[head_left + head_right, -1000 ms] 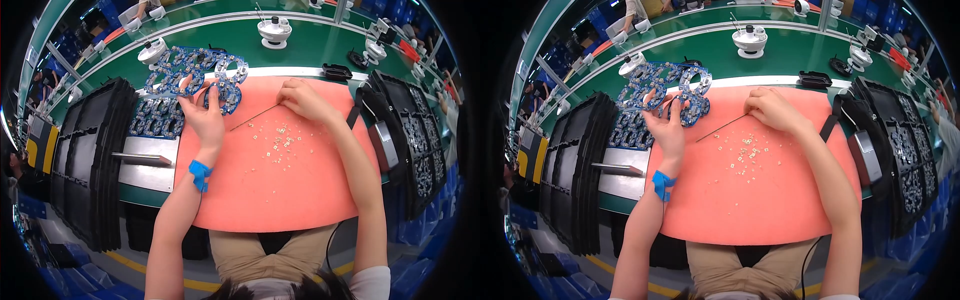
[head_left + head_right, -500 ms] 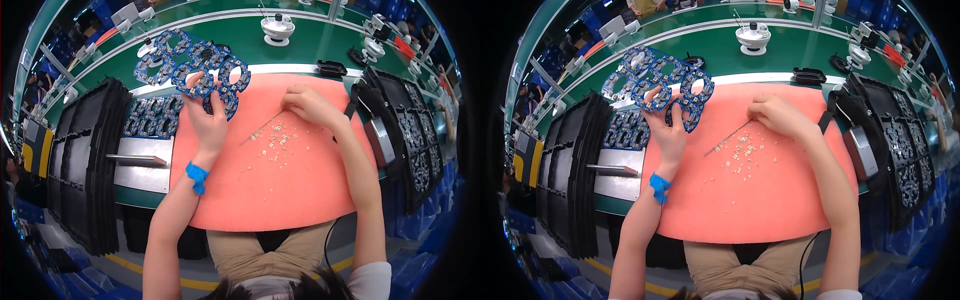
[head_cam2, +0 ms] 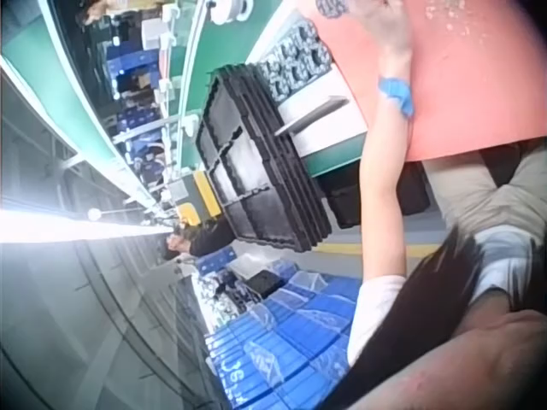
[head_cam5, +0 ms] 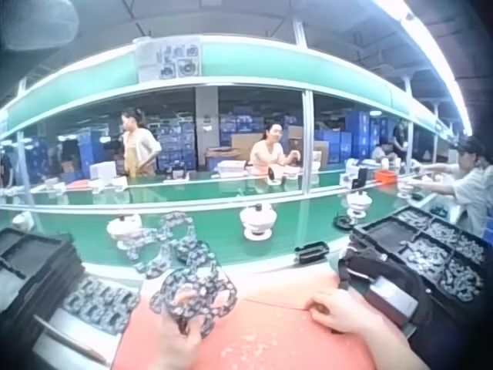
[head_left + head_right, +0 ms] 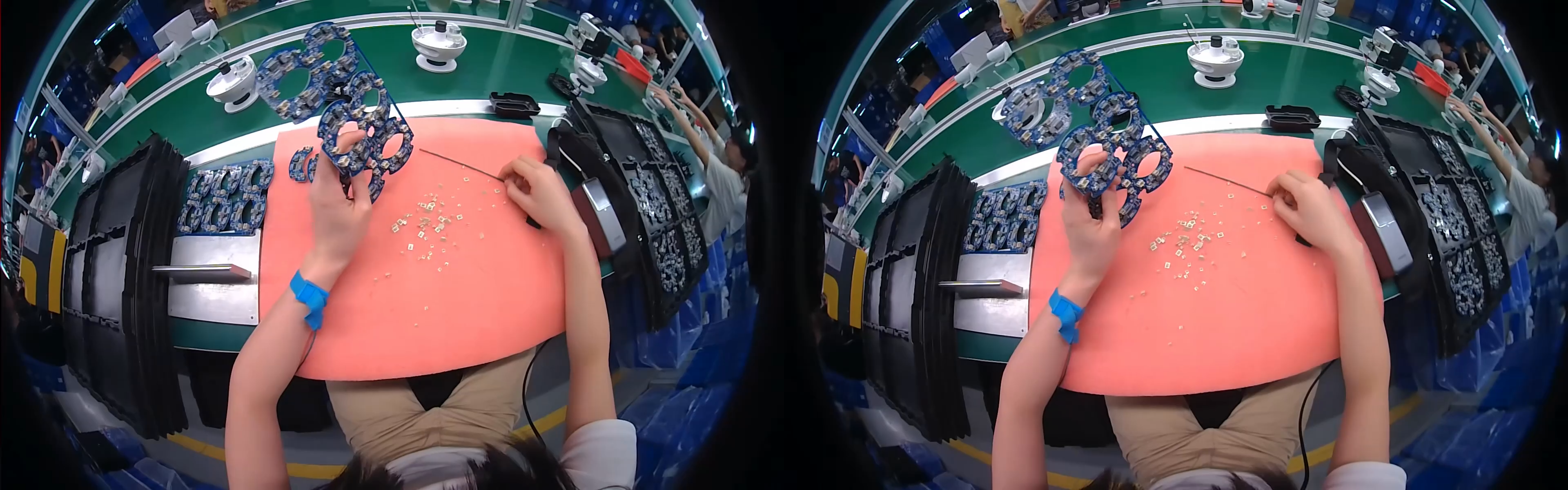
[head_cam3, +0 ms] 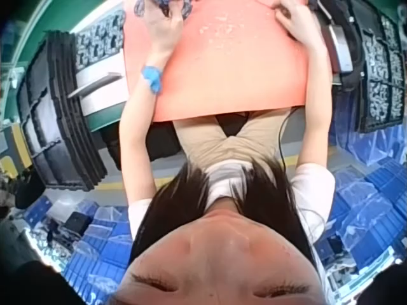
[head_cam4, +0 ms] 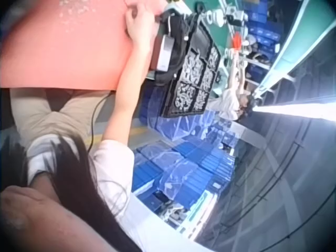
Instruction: Assembling LED circuit boards by placing small components onto the board frame at a factory workstation.
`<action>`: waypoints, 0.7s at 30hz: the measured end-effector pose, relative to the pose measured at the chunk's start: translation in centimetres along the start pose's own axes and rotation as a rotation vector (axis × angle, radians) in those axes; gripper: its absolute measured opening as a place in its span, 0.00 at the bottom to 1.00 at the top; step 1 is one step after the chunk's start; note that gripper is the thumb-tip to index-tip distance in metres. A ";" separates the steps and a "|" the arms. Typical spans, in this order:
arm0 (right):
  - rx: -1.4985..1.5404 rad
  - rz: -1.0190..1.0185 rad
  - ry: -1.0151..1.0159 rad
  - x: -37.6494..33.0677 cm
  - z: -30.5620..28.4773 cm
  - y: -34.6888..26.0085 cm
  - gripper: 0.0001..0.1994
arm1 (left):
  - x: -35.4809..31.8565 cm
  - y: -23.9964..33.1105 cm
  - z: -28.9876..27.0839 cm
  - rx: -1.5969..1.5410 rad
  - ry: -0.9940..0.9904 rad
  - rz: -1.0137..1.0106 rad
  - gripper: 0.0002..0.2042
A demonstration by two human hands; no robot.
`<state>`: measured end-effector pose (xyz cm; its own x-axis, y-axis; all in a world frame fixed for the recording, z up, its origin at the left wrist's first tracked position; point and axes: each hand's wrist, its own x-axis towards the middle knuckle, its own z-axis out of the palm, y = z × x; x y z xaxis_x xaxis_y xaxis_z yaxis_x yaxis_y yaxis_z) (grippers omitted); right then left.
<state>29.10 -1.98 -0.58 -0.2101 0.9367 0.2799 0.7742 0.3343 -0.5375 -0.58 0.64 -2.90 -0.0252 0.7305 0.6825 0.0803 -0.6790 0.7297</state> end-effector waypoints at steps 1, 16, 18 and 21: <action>0.039 -0.015 0.011 -0.5 0.4 -0.3 0.07 | -0.1 0.0 0.1 0.022 0.000 0.007 0.22; -0.003 0.095 0.226 -3.7 1.6 -1.0 0.05 | -0.6 -0.3 0.8 0.117 -0.081 0.025 0.20; 0.005 0.095 0.237 -3.5 2.1 -1.0 0.04 | -0.8 -0.3 0.8 0.119 -0.109 -0.021 0.19; -0.007 0.086 0.216 -3.0 2.4 -0.7 0.04 | -0.8 -0.4 1.0 0.124 -0.125 -0.106 0.18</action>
<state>27.76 -4.75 -2.94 -0.0114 0.9176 0.3973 0.7878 0.2530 -0.5616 0.45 0.38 -3.77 0.0836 0.8062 0.5857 0.2058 -0.5891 0.7815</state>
